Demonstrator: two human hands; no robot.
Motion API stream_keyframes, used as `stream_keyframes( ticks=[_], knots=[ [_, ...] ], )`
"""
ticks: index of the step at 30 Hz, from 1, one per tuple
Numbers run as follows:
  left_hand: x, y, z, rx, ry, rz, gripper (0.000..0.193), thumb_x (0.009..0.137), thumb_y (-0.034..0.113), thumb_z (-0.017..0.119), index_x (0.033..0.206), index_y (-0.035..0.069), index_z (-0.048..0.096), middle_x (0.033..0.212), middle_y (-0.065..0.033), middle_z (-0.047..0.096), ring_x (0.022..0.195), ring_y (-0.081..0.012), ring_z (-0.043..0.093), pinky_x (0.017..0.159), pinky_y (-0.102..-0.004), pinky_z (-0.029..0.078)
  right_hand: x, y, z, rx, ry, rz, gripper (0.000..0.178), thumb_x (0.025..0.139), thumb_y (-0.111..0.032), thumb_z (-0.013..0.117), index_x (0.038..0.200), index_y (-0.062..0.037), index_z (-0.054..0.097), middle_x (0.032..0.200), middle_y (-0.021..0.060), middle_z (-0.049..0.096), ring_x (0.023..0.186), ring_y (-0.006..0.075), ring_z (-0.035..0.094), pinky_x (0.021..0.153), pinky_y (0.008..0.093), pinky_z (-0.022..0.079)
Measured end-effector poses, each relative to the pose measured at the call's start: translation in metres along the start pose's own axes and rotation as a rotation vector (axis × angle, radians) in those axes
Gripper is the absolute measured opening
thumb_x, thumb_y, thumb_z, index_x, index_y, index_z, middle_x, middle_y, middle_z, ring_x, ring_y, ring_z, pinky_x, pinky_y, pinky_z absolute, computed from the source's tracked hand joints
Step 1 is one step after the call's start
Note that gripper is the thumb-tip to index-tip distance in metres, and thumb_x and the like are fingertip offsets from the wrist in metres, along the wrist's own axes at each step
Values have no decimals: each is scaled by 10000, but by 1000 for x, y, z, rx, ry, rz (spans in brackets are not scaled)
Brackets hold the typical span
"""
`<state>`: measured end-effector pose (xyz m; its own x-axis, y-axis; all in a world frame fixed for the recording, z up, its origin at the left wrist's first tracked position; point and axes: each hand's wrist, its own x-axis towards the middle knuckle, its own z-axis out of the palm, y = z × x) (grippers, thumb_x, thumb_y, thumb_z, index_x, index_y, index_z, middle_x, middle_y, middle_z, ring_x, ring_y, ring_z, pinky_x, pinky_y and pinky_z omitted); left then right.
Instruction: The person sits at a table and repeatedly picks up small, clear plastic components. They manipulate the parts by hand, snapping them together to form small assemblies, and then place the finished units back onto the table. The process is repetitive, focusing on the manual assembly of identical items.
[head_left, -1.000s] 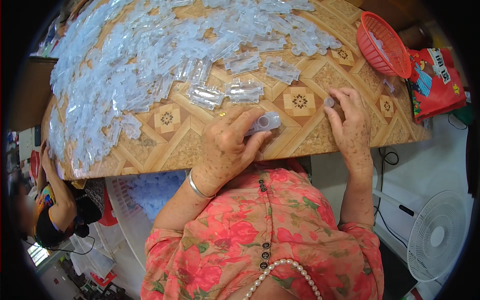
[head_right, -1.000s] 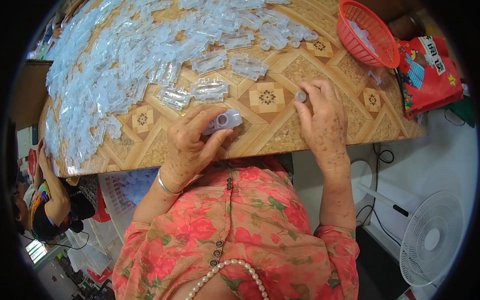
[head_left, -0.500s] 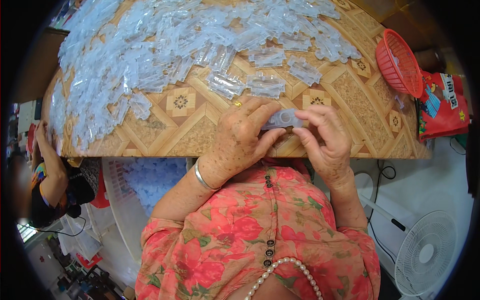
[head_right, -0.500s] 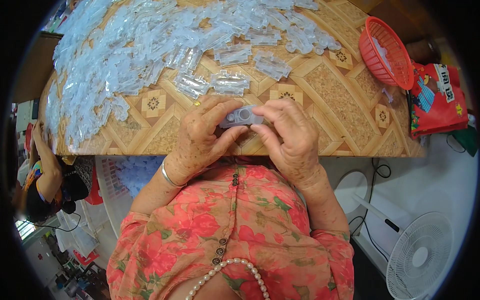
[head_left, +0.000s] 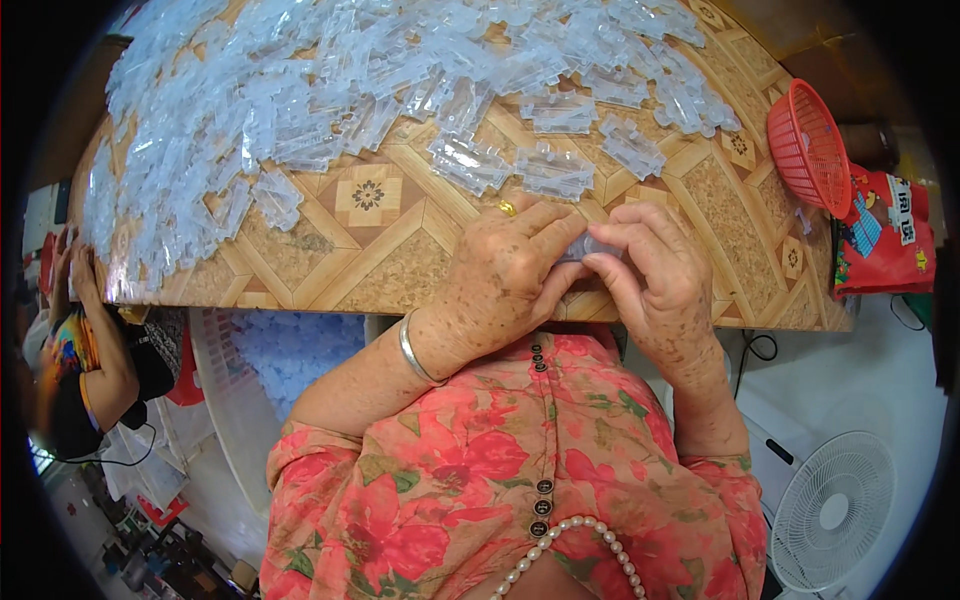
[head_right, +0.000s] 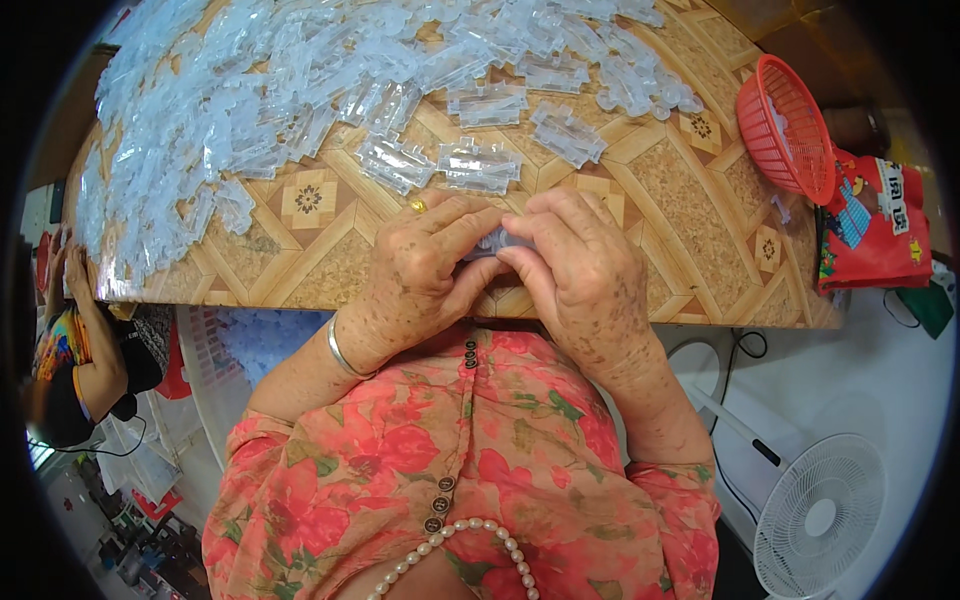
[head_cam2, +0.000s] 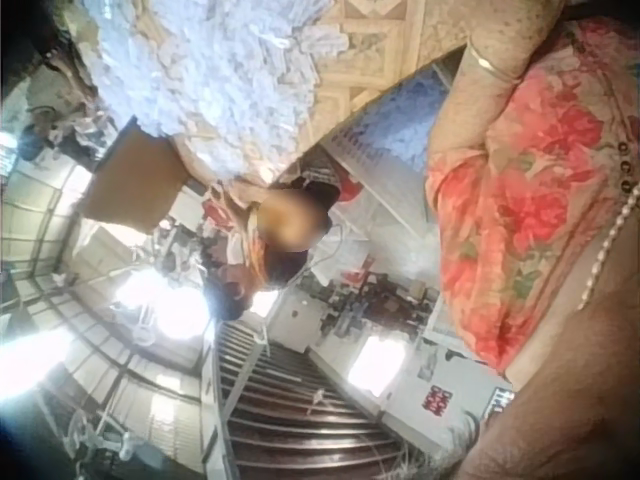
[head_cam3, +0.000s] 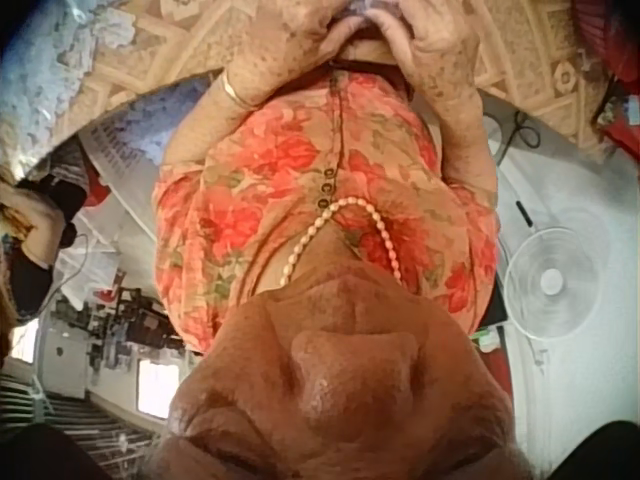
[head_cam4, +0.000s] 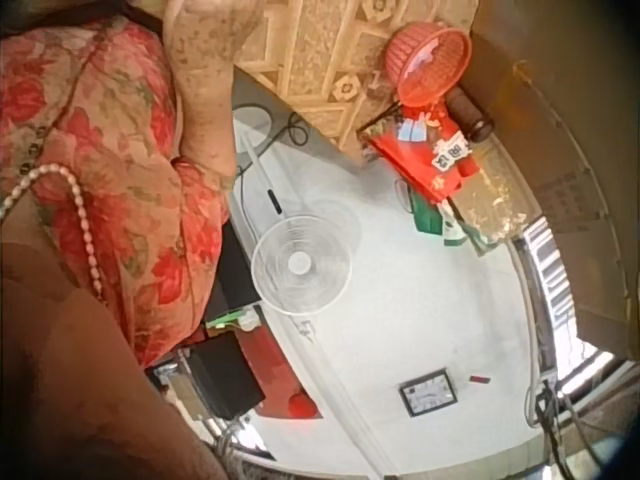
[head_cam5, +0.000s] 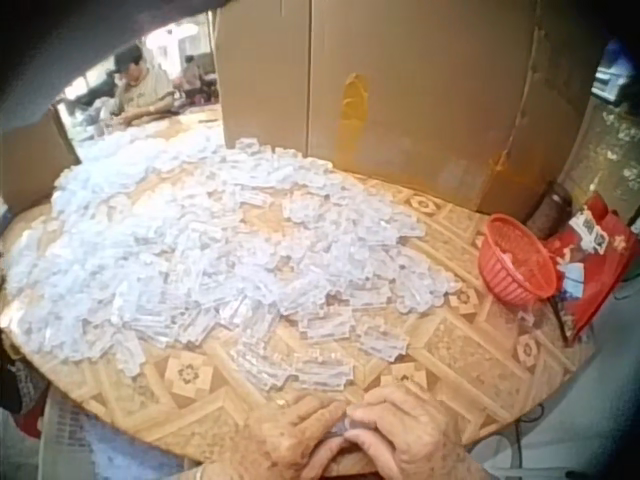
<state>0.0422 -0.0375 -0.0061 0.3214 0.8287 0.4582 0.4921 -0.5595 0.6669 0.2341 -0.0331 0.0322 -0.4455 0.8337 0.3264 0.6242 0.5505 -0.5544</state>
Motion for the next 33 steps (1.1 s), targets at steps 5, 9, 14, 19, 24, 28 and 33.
stream_keyframes(
  ticks=[5, 9, 14, 19, 24, 28, 33],
  knots=[
    [1, -3, 0, -2, 3, 0, 371, 726, 77, 806, 1070, -1, 693, 995, -153, 706, 906, -352, 673, 782, -416, 551, 5, -1, -1, -10, -30, 6, 262, 783, -51, 775, 1026, -34, 678, 1021, 108, 634, 944, 303, 639, 771, 397, 527],
    [0, -3, -1, 1, -9, 6, 402, 738, 89, 808, 1108, 1, 679, 1038, -158, 697, 907, -358, 669, 788, -418, 548, 0, 1, 2, -21, 6, 1, 322, 773, -80, 794, 1072, -37, 683, 1039, 112, 632, 957, 314, 635, 785, 404, 526],
    [-1, 2, -16, 46, 24, -26, 481, 777, 173, 824, 1196, 12, 653, 1119, -160, 680, 886, -350, 675, 790, -406, 549, -2, 1, -11, 111, 37, 184, 398, 771, -95, 819, 1141, -35, 686, 1083, 95, 632, 791, 191, 606, 678, 330, 516],
    [-1, 17, -35, 80, -70, -195, 449, 868, 251, 778, 1226, 12, 650, 1150, -162, 685, 815, -298, 698, 753, -379, 559, -9, 19, -16, 421, -170, 478, 345, 962, -247, 700, 1210, -18, 628, 805, 47, 632, 597, 78, 520, 554, 237, 452],
    [9, 19, -34, -99, -195, -215, 356, 949, 264, 703, 1194, 7, 681, 1137, -160, 705, 869, -302, 710, 784, -374, 566, 4, 20, -14, 778, -440, 780, 372, 1025, -334, 621, 1243, -36, 573, 747, 40, 643, 505, 62, 558, 447, 206, 440],
    [18, 8, -26, -246, -293, -231, 297, 977, 232, 659, 1160, 7, 721, 1171, -149, 726, 1012, -281, 704, 867, -365, 561, 10, 30, -13, 945, -557, 869, 391, 1023, -342, 627, 1260, -43, 542, 859, 92, 691, 544, 82, 642, 413, 187, 486],
    [24, 8, -26, -438, -392, -494, 282, 959, 189, 680, 1206, 63, 730, 1122, -131, 750, 971, -177, 707, 825, -325, 570, 15, 33, -16, 1049, -600, 939, 368, 1002, -309, 662, 1214, -41, 524, 961, 158, 702, 662, 164, 727, 478, 223, 575]
  ],
)
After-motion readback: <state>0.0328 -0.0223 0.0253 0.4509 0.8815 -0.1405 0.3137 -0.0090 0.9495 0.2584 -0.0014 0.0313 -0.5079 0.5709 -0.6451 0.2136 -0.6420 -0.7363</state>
